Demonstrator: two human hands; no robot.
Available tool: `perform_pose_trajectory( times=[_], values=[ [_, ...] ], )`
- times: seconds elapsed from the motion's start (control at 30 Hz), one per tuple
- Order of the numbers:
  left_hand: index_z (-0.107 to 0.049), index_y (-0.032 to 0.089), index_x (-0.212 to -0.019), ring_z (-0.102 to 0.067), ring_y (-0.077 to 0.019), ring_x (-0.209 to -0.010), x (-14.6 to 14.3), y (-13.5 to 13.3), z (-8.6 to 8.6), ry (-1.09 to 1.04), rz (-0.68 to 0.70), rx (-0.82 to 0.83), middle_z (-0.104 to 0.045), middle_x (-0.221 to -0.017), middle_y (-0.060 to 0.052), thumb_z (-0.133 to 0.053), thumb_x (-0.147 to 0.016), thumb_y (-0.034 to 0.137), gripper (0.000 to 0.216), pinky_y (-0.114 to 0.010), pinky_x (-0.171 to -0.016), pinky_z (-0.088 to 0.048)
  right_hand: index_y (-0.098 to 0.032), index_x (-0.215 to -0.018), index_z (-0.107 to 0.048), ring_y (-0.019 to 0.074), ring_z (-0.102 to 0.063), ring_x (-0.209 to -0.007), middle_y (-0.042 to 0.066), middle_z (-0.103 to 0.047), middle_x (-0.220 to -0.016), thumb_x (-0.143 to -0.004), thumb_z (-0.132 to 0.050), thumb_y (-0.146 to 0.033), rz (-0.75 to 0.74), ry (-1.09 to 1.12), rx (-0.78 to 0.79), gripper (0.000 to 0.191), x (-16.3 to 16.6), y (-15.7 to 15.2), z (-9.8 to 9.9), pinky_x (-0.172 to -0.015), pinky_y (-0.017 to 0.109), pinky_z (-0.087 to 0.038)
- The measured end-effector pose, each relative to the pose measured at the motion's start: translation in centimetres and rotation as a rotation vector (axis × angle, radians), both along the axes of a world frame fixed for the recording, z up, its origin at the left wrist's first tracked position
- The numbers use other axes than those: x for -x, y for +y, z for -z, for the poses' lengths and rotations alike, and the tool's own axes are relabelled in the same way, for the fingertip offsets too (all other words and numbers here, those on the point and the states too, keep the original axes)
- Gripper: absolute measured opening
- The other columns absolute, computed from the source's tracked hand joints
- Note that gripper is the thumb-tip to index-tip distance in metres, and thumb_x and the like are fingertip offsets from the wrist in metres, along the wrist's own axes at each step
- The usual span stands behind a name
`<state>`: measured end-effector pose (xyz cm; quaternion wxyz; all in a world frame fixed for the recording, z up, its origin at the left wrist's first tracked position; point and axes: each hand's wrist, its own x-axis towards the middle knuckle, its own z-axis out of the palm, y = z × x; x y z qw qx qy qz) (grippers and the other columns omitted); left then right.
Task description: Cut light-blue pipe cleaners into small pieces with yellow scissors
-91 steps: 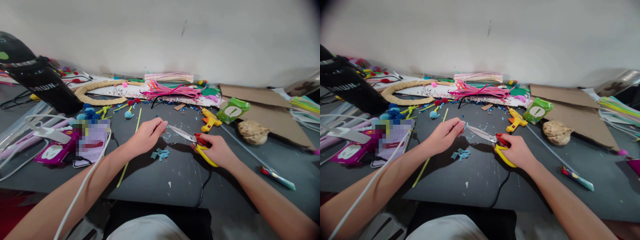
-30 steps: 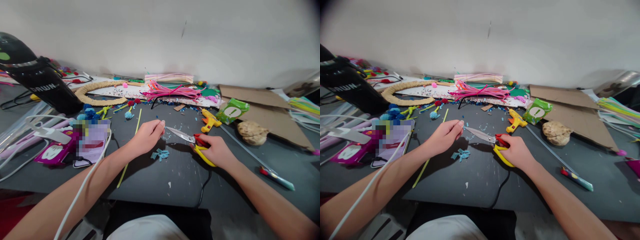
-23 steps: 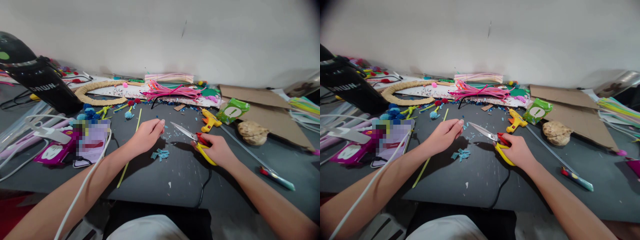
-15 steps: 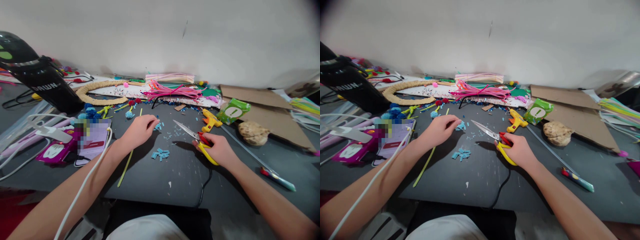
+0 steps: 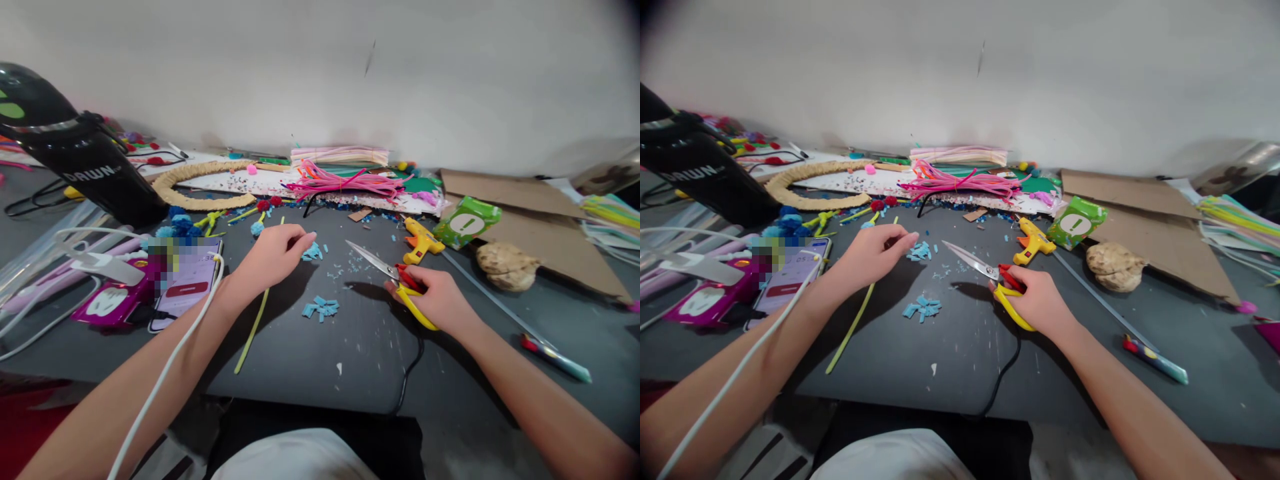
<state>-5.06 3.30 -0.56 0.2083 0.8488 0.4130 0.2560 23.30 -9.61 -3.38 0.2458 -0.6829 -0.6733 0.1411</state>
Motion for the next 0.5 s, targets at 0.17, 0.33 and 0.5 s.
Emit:
perform_pose_trajectory(
  times=[0.17,0.33,0.5],
  values=[
    [-0.061,0.017,-0.075,-0.049,-0.0118,-0.062,0.4,-1.1,-1.1,0.040,0.288,0.217,-0.057,-0.067,0.001,-0.052,-0.092,0.040,0.030,-0.023,-0.057,-0.035,-0.019,-0.062,-0.046,0.0095,-0.033,-0.053,-0.004,-0.039,-0.054,-0.077,-0.066,-0.046,0.016,-0.019,0.006,0.037,0.0,-0.1,0.0,-0.047,0.021,-0.029],
    [-0.068,0.022,-0.102,-0.060,-0.0167,-0.084,0.9,-1.1,-0.7,0.223,0.520,0.278,-0.067,-0.098,-0.004,-0.058,-0.087,0.024,0.019,-0.025,-0.070,-0.043,-0.020,-0.066,-0.047,0.0099,-0.036,-0.054,-0.005,-0.043,-0.057,-0.074,-0.070,-0.044,0.032,0.003,0.016,0.034,-0.1,-0.2,0.1,-0.049,0.022,-0.032],
    [-0.069,0.022,-0.098,-0.060,-0.0161,-0.084,0.4,-1.4,-0.3,0.250,0.593,0.267,-0.066,-0.099,-0.003,-0.059,-0.086,0.022,0.015,-0.025,-0.072,-0.043,-0.021,-0.067,-0.047,0.0104,-0.038,-0.053,-0.004,-0.046,-0.058,-0.075,-0.068,-0.046,0.046,-0.020,-0.006,0.034,-0.4,-0.1,0.3,-0.050,0.023,-0.033]
  ],
)
